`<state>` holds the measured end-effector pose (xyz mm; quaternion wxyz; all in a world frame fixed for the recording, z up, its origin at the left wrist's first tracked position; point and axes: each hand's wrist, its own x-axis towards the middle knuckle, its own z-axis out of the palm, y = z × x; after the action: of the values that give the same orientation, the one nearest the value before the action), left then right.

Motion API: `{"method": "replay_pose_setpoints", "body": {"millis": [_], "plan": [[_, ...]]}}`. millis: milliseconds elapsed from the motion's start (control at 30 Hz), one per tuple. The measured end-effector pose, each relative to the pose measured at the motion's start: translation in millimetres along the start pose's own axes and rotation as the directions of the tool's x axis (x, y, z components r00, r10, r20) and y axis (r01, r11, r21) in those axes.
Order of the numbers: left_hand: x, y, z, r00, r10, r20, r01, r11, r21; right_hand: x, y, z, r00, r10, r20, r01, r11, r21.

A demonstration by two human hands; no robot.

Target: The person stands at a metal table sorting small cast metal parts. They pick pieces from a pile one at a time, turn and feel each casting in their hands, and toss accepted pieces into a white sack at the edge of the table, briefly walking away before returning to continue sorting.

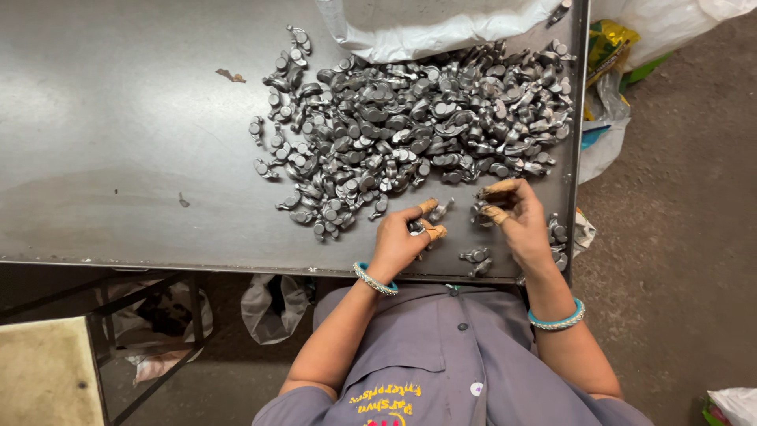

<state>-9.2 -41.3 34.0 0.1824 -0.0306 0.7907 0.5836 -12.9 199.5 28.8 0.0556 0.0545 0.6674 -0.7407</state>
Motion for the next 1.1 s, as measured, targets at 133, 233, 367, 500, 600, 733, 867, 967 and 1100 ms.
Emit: {"method": "replay_pose_setpoints", "body": {"millis": [133, 233, 367, 500, 600, 733, 867, 967, 1100], "plan": [[-2, 3, 9, 0.984, 0.159, -0.075, -0.165, 0.982, -0.094, -10, 16, -14, 0.991, 0.132, 0.033, -0.132, 0.880, 0.455], [-3, 2, 10, 0.994, 0.065, 0.087, -0.045, 0.975, -0.217, -12, 20, -13, 0.977, 0.200, 0.072, -0.208, 0.838, 0.504], [0, -6, 17, 0.973, 0.060, 0.223, 0.061, 0.864, -0.500, -15, 20, -3, 0.968, 0.225, 0.109, -0.249, 0.844, 0.475], [5, -20, 20, 0.940, -0.006, 0.341, 0.235, 0.736, -0.635, -15, 18, 5, 0.958, 0.269, 0.098, -0.283, 0.846, 0.452], [7, -30, 19, 0.922, -0.015, 0.387, 0.291, 0.686, -0.667, -16, 16, 5, 0.955, 0.276, 0.109, -0.296, 0.865, 0.406], [7, -35, 17, 0.915, -0.015, 0.404, 0.304, 0.683, -0.664, -17, 14, 7, 0.961, 0.260, 0.089, -0.274, 0.888, 0.369], [7, -33, 11, 0.913, -0.008, 0.408, 0.319, 0.638, -0.701, -20, 3, 15, 0.975, 0.194, 0.107, -0.218, 0.926, 0.308], [8, -31, 7, 0.907, -0.022, 0.422, 0.362, 0.555, -0.749, -23, -15, 24, 0.960, -0.026, 0.278, 0.011, 0.998, 0.056], [13, -34, 1, 0.922, -0.056, 0.384, 0.374, 0.395, -0.839, -20, -37, 47, 0.983, 0.009, 0.181, 0.025, 0.983, -0.182]]}}
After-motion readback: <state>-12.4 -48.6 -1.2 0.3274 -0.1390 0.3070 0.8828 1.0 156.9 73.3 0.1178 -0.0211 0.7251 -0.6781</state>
